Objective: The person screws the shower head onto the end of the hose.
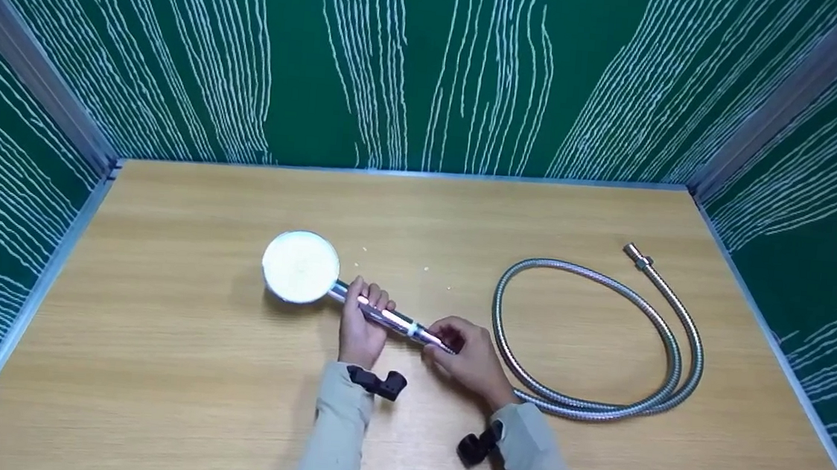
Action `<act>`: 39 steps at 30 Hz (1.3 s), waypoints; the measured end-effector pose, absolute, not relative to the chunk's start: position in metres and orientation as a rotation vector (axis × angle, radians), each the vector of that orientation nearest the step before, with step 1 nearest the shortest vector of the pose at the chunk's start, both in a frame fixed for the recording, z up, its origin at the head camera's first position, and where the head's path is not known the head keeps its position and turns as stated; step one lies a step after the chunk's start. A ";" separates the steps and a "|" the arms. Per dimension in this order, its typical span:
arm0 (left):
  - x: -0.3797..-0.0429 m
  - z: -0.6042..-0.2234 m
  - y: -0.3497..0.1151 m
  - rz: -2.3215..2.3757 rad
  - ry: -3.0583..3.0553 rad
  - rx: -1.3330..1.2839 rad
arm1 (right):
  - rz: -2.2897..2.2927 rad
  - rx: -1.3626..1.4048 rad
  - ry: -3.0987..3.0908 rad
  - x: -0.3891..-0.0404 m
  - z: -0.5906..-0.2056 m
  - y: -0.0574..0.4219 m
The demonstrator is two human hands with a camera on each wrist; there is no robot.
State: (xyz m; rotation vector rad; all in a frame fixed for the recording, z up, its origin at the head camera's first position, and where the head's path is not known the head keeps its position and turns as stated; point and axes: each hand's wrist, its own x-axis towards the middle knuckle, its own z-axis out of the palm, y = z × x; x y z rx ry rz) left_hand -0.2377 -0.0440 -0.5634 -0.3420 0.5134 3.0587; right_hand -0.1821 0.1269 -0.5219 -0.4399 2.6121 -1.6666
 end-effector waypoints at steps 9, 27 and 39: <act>-0.239 -0.562 -0.043 3.061 0.507 -0.318 | -1.666 -0.482 2.627 -0.184 -0.524 0.127; -0.238 -0.564 -0.046 3.062 0.494 -0.287 | -1.682 -0.516 2.628 -0.183 -0.524 0.124; -0.238 -0.562 -0.045 3.055 0.492 -0.278 | -1.683 -0.495 2.628 -0.184 -0.524 0.125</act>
